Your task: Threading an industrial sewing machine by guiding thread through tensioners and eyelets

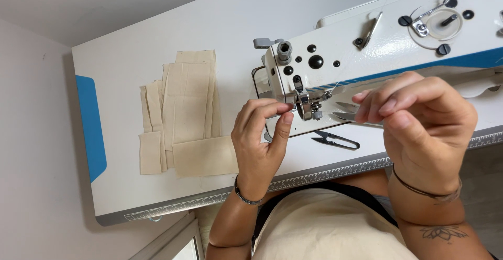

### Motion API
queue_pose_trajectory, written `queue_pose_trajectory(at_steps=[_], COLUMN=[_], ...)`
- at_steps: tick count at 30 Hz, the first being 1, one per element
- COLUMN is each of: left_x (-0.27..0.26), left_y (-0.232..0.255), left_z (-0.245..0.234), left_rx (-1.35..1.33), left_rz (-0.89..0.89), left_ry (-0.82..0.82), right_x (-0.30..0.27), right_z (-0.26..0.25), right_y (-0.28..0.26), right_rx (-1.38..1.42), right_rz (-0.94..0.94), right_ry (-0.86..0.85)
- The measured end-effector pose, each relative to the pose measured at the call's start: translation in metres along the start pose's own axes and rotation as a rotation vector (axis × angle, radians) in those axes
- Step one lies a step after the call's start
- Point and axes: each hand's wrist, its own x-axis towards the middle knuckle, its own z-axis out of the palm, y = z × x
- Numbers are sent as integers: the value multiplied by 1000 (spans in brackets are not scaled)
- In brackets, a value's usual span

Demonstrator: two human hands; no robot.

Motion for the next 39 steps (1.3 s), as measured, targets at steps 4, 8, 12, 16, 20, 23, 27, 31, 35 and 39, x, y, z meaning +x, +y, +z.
queue_pose_trajectory(at_steps=[4, 8, 12, 16, 20, 23, 27, 31, 35, 39], left_x=[3, 3, 2, 0, -4, -5, -6, -10, -15, -16], left_y=[0, -1, -2, -3, -8, -20, -20, -27, -39, -43], left_z=[6, 9, 10, 12, 17, 29, 36, 42, 47, 49], left_rx=[-31, -36, -28, -67, -75, -125, -107, -125, -108, -89], left_rz=[-15, -23, -27, -43, -56, 13, 13, 26, 43, 45], left_ry=[-6, 9, 13, 24, 29, 125, 117, 151, 193, 214], right_x=[9, 17, 18, 12, 4, 14, 17, 20, 29, 35], right_z=[-6, -12, -11, -6, 16, 28, 20, 15, 15, 14], right_y=[-4, 0, 6, 20, 36, 65, 84, 91, 106, 110], right_rx=[88, 185, 152, -286, -769, -766, -824, -859, -778, -742], right_rz=[65, 143, 129, -216, -562, -790, -901, -989, -1109, -1144], right_ry=[100, 194, 193, 92, -21, 88, 90, 129, 189, 185])
